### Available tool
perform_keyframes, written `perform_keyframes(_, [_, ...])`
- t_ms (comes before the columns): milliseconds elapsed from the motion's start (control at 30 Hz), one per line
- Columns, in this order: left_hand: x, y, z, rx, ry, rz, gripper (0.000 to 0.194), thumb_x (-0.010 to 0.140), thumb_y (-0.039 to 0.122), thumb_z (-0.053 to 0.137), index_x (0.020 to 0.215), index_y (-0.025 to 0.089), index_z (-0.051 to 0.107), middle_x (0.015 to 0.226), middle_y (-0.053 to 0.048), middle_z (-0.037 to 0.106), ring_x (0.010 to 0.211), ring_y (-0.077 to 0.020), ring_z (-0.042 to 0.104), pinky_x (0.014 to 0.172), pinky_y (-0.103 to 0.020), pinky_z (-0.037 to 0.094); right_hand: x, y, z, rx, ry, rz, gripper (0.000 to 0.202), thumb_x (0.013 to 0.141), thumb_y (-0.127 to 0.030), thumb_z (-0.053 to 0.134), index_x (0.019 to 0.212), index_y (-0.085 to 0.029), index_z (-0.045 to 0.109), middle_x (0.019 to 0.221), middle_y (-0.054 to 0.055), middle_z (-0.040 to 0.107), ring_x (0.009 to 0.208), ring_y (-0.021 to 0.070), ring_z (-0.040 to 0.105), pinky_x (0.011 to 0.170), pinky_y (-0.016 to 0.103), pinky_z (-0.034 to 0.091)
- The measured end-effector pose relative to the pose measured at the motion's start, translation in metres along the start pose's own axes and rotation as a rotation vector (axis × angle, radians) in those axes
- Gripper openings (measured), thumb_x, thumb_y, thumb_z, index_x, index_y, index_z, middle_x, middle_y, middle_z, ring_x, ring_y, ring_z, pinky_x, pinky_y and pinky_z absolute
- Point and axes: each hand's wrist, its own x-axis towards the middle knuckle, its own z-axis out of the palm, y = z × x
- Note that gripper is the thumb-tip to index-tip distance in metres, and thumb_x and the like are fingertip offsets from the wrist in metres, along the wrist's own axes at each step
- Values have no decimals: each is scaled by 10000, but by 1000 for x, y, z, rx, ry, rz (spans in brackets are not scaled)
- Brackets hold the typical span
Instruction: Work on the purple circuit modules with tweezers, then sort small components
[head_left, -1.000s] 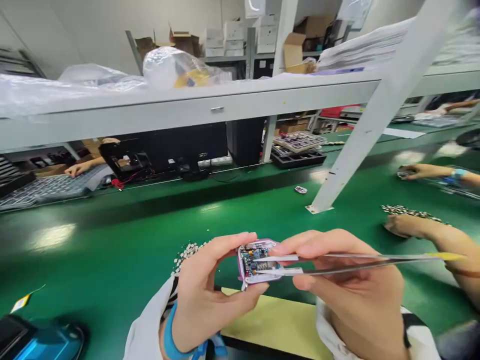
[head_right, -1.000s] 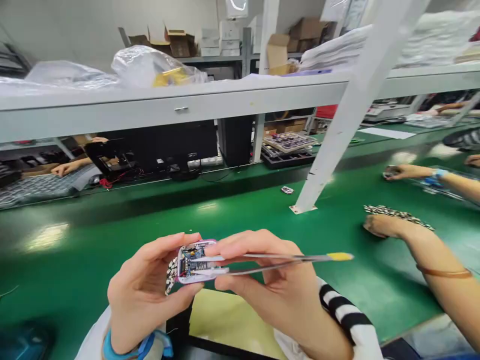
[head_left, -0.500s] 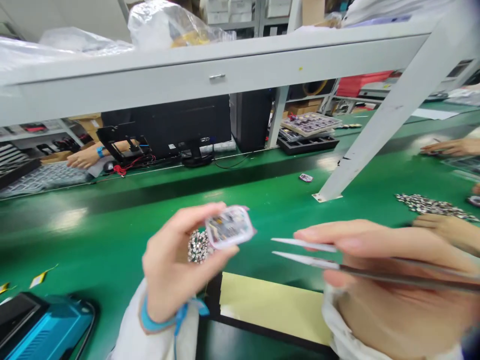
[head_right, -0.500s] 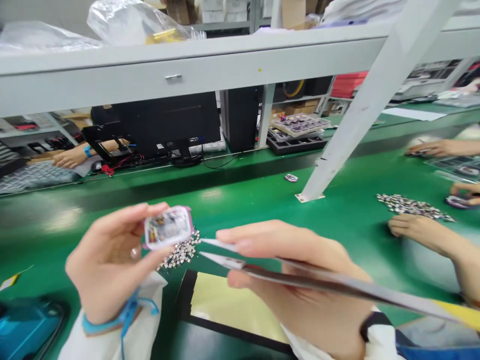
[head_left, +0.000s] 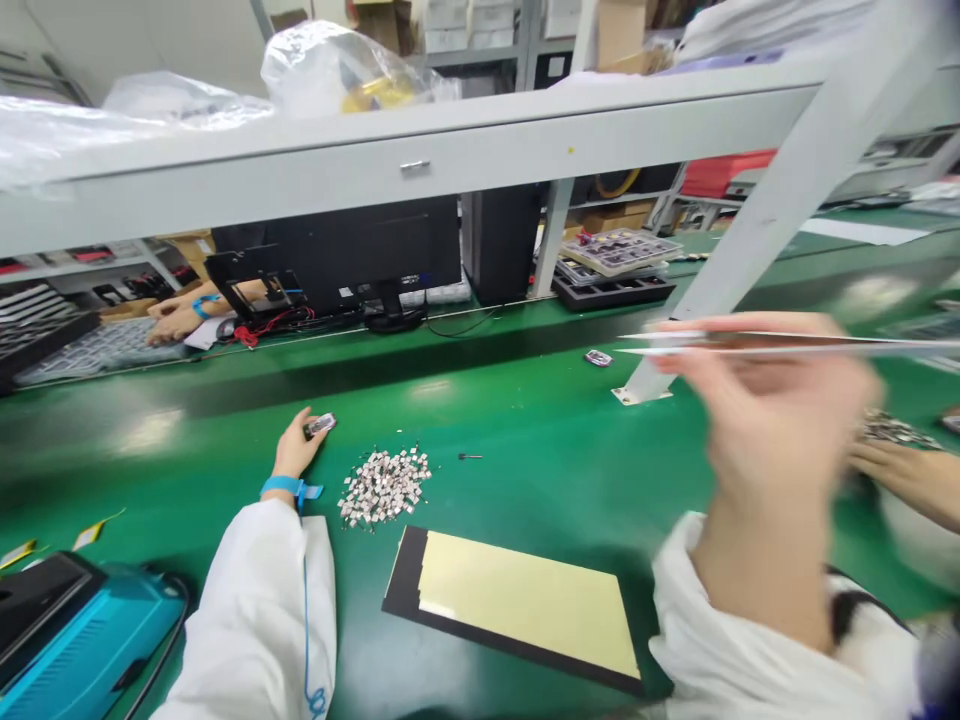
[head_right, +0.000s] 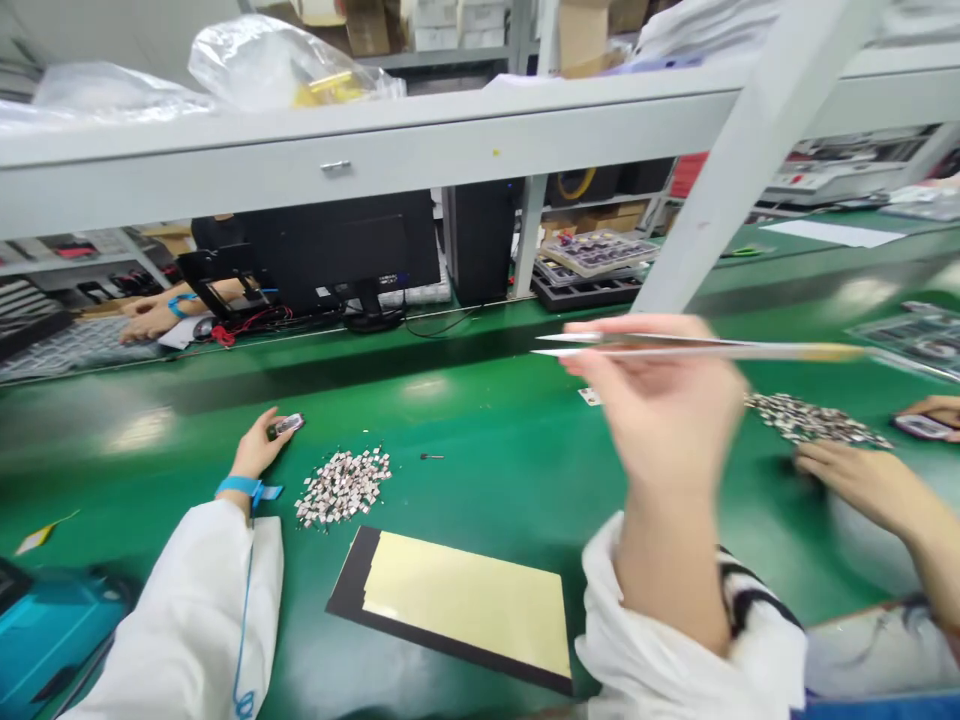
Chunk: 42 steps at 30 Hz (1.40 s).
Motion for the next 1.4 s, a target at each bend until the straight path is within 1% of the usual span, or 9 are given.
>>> perform_keyframes(100, [-5,11,-4,91,54,63,637,639,141,552,1224,8,336,1209,-226,457,1220,-354,317,1012,-531,237,10,47,32,-95,-104,155,261,753,-402,597,873,-180,533,875,47,630,809,172,615,741,302,517])
perform_keyframes(200, [-30,47,-6,114,1,205,594,739,237,498,1280,84,305,1270,-160,424,1221,-303,341,1037,-466,246,1,107,41,-233,-86,271,280,859,-381,456,870,-107,515,797,70,628,729,149,613,679,288,512])
perform_keyframes(267, [-62,76,-4,140,-264,461,465,790,320,470,1232,186,408,1248,-78,473,1184,-259,407,1026,-411,302,-6,138,35,-374,-39,349,273,910,-330,388,902,-88,516,816,57,607,725,127,595,688,288,496])
perform_keyframes(367, [-118,114,9,220,-918,943,398,849,320,412,1245,290,398,1332,-10,381,1251,-219,321,1055,-379,262,-10,163,24,-628,11,454,262,909,-323,408,913,-94,535,822,39,571,742,130,565,713,314,470])
perform_keyframes(533, [-184,136,48,254,-1111,1148,441,875,358,364,1305,303,282,1392,-28,254,1291,-252,214,1065,-478,164,2,175,31,-925,-56,440,239,881,-312,453,954,-96,524,877,57,544,813,163,532,763,353,426])
perform_keyframes(767, [-199,132,69,221,-1079,1051,440,895,409,249,1317,283,247,1405,-9,224,1300,-237,196,1057,-520,148,34,208,50,-1046,-228,235,197,850,-252,502,968,-98,536,1104,86,483,1038,209,446,883,395,369])
perform_keyframes(1067, [-196,138,69,233,-1071,995,443,862,338,395,1292,262,319,1371,-49,282,1257,-280,280,1018,-533,250,67,238,51,-1110,-188,483,239,860,-264,514,1021,-87,526,1007,90,532,889,174,542,769,349,472])
perform_keyframes(1200, [-193,132,72,87,-1100,859,514,821,269,474,1301,281,291,1372,-33,298,1268,-259,276,1046,-530,207,57,212,56,-961,-248,336,216,853,-268,523,977,-92,534,960,69,544,866,168,543,768,355,465])
perform_keyframes(1400, [-174,126,87,-487,-701,288,613,727,112,539,1287,244,325,1325,-81,369,1174,-211,419,960,-367,427,-26,121,90,-472,-535,-41,284,695,-284,692,883,-137,538,914,49,554,858,164,539,795,265,441])
